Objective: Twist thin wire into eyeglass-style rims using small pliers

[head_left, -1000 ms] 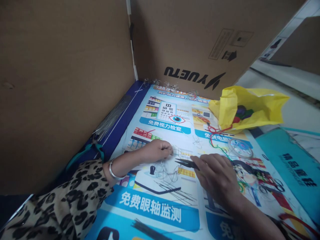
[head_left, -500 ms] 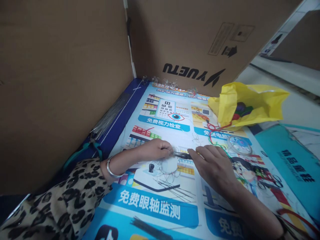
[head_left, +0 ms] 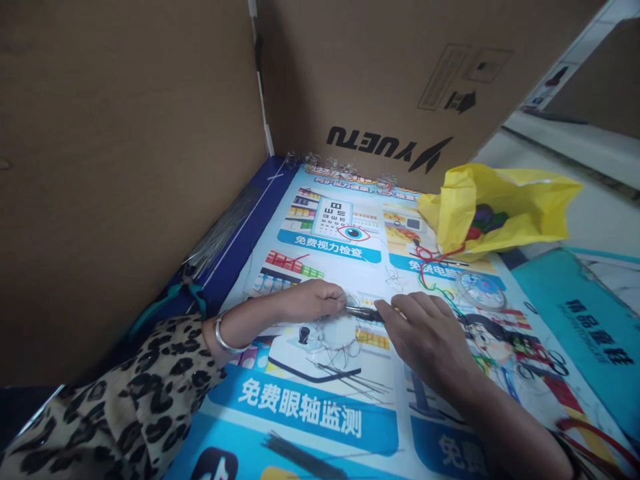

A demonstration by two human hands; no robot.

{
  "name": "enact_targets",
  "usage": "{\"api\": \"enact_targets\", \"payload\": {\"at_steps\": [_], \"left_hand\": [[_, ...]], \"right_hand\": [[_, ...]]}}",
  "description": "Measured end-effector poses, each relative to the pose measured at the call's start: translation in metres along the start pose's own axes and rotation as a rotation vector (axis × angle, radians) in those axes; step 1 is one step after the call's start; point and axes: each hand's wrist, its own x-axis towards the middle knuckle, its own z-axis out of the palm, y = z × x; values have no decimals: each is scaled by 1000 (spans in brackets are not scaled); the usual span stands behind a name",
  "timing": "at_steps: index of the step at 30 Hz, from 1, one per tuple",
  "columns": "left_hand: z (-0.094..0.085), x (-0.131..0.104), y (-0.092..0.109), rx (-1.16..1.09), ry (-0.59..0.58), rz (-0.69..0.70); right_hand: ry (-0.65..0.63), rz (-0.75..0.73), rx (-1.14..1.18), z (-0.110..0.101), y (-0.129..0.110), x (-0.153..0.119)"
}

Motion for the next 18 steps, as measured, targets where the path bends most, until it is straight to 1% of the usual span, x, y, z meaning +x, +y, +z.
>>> {"api": "enact_targets", "payload": {"at_steps": [6, 10, 15, 18], "left_hand": [[0, 2, -3, -9, 30, 23], [1, 1, -2, -34, 19, 30], [1, 1, -1, -21, 16, -26], [0, 1, -2, 17, 14, -1]], "right_hand": [[-1, 39, -1, -3, -2, 0], [-3, 15, -8, -2, -2, 0], [-29, -19, -19, -1, -1, 0], [-44, -33, -27, -2, -1, 0]]}}
